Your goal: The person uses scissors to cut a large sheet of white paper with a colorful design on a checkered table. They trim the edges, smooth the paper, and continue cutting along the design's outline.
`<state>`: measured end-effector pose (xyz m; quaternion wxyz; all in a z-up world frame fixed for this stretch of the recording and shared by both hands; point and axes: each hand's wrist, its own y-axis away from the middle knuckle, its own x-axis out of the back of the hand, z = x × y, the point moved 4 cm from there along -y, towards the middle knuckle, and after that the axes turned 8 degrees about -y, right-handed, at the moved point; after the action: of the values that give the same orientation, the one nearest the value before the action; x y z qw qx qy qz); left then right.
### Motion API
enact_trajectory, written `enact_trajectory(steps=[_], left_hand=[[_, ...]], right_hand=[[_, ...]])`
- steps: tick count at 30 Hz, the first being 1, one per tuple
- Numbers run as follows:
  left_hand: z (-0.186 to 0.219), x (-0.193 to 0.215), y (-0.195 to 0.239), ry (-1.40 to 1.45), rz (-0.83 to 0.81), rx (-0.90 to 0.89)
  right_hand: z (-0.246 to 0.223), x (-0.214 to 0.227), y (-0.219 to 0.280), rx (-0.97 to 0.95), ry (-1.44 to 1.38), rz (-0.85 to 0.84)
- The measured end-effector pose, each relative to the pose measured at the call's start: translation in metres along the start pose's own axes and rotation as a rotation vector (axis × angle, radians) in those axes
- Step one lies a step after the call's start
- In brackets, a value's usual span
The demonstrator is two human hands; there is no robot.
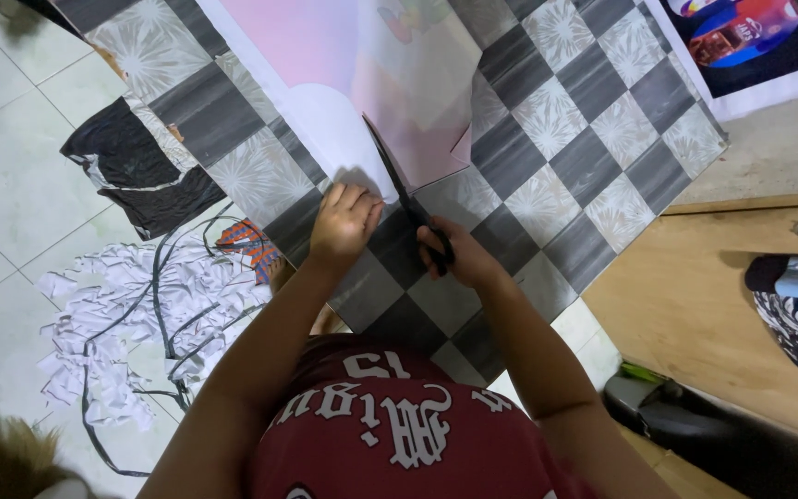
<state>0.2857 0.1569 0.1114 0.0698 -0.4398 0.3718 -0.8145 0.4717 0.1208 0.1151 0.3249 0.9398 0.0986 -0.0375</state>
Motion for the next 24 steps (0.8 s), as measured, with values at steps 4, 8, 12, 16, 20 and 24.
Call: enact_trajectory(steps=[4,8,12,16,20,24], left_hand=[[-0.001,-0.001,0.001,-0.010,-0.001,0.002],[-0.001,0.000,0.000,-0.004,-0.010,0.002],[0.000,0.002,-0.001,-0.025,-0.009,0.008],[0.000,0.003,-0.003,0.019,-0.019,0.013],[-0.001,0.004,-0.003,0.036,-0.022,0.013],[0.000,0.007,-0.006,0.054,-0.014,0.023]], right_hand=[[-0.006,-0.004,0.004,0.004,-0.002,0.021],[0.016,0.012,-0.007,-0.001,0.016,0.037],[0.004,0.007,-0.002,-0.012,0.014,0.036],[-0.005,0.005,-0.007,-0.051,0.007,0.009],[-0.025,-0.003,-0.015,-0.010,0.134,-0.048],[-0.038,-0.010,-0.019,-0.023,0.163,-0.028]])
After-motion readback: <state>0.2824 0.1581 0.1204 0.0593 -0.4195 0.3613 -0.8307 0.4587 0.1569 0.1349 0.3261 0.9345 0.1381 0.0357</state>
